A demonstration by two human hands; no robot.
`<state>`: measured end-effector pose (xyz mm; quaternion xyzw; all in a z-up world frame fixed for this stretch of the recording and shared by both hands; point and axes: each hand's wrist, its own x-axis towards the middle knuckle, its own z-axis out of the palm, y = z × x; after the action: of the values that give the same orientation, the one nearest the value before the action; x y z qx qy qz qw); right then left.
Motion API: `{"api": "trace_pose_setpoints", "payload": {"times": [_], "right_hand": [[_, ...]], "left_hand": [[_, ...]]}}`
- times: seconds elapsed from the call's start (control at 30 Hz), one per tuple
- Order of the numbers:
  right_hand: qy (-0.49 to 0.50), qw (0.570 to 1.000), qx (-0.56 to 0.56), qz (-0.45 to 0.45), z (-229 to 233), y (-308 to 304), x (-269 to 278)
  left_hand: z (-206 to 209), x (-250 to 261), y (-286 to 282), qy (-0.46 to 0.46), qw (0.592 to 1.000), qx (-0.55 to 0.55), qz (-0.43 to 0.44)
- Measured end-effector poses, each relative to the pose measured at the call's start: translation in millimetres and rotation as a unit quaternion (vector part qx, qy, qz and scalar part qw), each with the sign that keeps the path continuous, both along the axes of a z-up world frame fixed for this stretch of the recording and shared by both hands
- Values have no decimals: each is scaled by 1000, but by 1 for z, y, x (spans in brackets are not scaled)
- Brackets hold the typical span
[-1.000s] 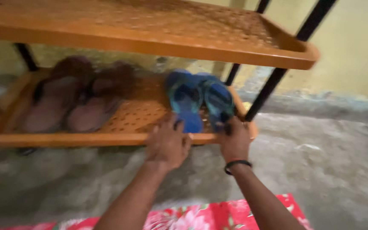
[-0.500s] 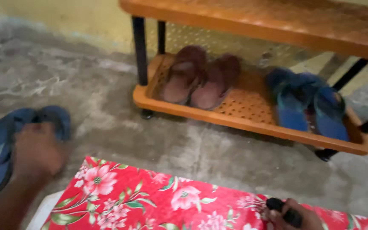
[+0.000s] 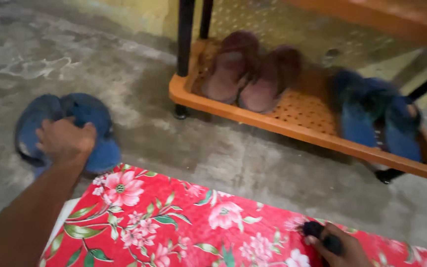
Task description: The person wipes a pair of pink sandals and a pair of blue flip-flops with a dark cloth. The person cleans each item individually and places them on a two-tiered orange plastic shoe rack.
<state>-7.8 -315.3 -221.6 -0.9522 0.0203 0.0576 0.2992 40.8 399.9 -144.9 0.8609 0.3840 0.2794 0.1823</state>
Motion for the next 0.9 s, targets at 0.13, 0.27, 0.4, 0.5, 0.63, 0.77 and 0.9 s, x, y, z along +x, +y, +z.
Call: {"api": "trace_pose_setpoints", "payload": {"times": [0.13, 0.27, 0.4, 0.5, 0.63, 0.77, 0.9], "right_hand": [[-2, 998, 60, -12, 46, 41, -30], [-99, 987, 106, 62, 79, 60, -67], [-105, 986, 117, 61, 106, 50, -71], [-132, 975, 171, -44, 120, 44, -64], [-221, 954, 198, -37, 141, 50, -58], [-277, 954, 84, 77, 155, 83, -66], [-173, 968, 36, 179, 149, 133, -73]], "left_hand": [[71, -5, -83, -72, 987, -137, -47], [117, -37, -176, -245, 898, -296, -214], [120, -83, -262, -146, 817, -505, -238], [95, -106, -334, -134, 692, -646, -293], [65, -106, -384, 14, 786, -401, -470], [64, -94, -366, 177, 814, -198, -517], [73, -100, -363, 245, 800, -46, -546]]}}
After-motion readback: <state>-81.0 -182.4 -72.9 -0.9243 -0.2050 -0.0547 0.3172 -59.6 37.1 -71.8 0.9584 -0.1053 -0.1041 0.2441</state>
